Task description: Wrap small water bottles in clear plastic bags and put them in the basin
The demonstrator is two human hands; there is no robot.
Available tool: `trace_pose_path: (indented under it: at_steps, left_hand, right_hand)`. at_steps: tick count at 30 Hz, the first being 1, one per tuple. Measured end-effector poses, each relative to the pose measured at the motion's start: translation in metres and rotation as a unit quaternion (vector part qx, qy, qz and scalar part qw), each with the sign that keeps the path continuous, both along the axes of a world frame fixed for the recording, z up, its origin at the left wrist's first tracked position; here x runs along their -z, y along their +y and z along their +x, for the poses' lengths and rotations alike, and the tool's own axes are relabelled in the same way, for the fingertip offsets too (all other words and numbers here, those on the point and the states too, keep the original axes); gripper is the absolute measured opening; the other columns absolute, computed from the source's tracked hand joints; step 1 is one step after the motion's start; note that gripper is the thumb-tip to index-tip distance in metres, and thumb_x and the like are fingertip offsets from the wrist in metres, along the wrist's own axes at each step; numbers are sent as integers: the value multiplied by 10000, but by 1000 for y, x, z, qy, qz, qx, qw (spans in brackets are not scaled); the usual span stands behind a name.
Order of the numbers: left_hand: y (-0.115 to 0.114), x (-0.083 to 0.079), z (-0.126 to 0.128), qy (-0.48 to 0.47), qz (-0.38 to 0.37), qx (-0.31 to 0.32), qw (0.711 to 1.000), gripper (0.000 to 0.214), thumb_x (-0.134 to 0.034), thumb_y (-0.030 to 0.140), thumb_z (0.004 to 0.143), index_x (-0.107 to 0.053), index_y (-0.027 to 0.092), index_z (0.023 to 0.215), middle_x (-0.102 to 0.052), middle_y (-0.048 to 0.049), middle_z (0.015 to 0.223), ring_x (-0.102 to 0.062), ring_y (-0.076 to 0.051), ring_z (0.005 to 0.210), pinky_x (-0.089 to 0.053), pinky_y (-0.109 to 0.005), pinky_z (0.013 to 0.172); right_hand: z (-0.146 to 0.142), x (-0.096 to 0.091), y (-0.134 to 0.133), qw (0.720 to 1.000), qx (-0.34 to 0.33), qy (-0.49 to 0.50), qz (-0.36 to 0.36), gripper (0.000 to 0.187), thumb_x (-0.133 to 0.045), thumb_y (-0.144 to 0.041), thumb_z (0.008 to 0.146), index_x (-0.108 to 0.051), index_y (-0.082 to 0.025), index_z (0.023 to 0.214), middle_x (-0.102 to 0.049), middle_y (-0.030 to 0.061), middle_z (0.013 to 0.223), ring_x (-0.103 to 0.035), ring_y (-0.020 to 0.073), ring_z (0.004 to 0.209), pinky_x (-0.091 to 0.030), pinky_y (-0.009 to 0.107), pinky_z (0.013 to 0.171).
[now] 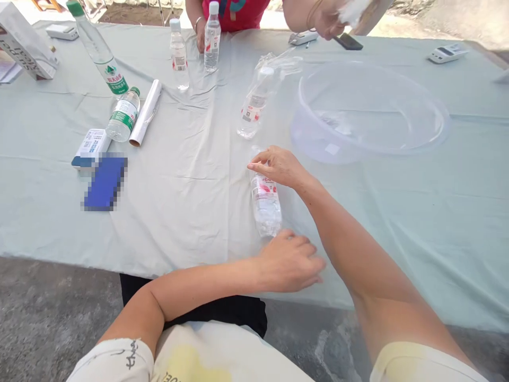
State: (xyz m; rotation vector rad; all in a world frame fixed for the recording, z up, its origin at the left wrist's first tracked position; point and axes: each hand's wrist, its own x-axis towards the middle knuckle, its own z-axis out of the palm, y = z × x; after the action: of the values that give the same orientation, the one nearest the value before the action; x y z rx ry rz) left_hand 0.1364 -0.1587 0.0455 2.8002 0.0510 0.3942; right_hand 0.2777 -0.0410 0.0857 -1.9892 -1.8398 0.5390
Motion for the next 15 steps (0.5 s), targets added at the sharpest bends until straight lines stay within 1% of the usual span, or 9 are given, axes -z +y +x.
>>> trace_pose_path:
  at_steps: [2,3,5,7,9,10,13,14,15]
  left_hand:
    - [-4,2,-25,-50,-19,29,998,305,-473,348,1007,-639,156,839,-684,-50,856,-632,-183,818,-396,-340,738]
    - [-3,3,-38,-67,-33,17,997,319,-445,337,1015,-625,159,821,-683,-40,836,-627,-166,774,-389,-324,708]
    - [4,3,-62,-88,-79,-38,992,327,-419,331,1023,-609,164,816,-684,-35,819,-621,-152,742,-387,-303,681]
    - [16,2,-80,-91,-150,-98,980,293,-427,307,1017,-604,169,829,-685,-34,807,-622,-145,736,-406,-286,682]
    - [28,0,-91,-83,-226,-147,959,246,-454,279,997,-604,175,833,-682,-32,795,-617,-138,722,-423,-268,674]
    - [33,-2,-94,-80,-261,-166,948,225,-469,270,985,-604,178,831,-678,-29,790,-613,-135,715,-426,-260,662]
    - [40,-8,-97,-82,-345,-202,913,188,-508,258,949,-607,187,807,-662,-16,774,-595,-125,704,-430,-245,632]
    - [40,-11,-96,-86,-369,-209,902,180,-519,255,938,-609,189,797,-658,-12,766,-590,-123,702,-438,-244,635]
    - [41,-13,-96,-86,-395,-215,889,174,-528,256,929,-612,190,792,-656,-8,761,-589,-122,705,-452,-246,648]
  right_hand:
    - [10,-1,-10,999,50,7,-3,321,-584,-501,847,-692,-200,818,-587,51,823,-547,188,775,-404,321,709]
    - [14,-2,-14,997,76,5,-8,322,-578,-511,849,-653,-201,802,-571,41,787,-534,182,744,-395,316,684]
    - [18,-5,-18,991,129,-23,-34,350,-553,-541,863,-566,-207,758,-529,29,722,-506,182,691,-379,321,651]
    - [20,-9,-18,977,181,-78,-87,390,-537,-573,868,-505,-214,719,-488,33,675,-505,204,675,-382,348,656]
    - [22,-10,-13,958,227,-118,-130,383,-572,-587,841,-526,-215,765,-498,50,685,-541,250,717,-408,391,696]
    - [23,-9,-10,953,242,-123,-136,366,-607,-572,819,-562,-210,846,-530,65,725,-564,277,765,-424,414,728]
    - [26,-1,-3,964,220,-93,-118,450,-646,-430,786,-576,-217,1177,-628,100,923,-599,315,914,-457,448,813]
    - [28,3,-1,971,197,-80,-113,450,-624,-376,790,-582,-234,1215,-645,97,963,-605,309,932,-466,444,823]
    - [29,7,0,977,173,-70,-101,404,-598,-332,792,-617,-245,1186,-659,92,964,-613,301,923,-475,435,819]
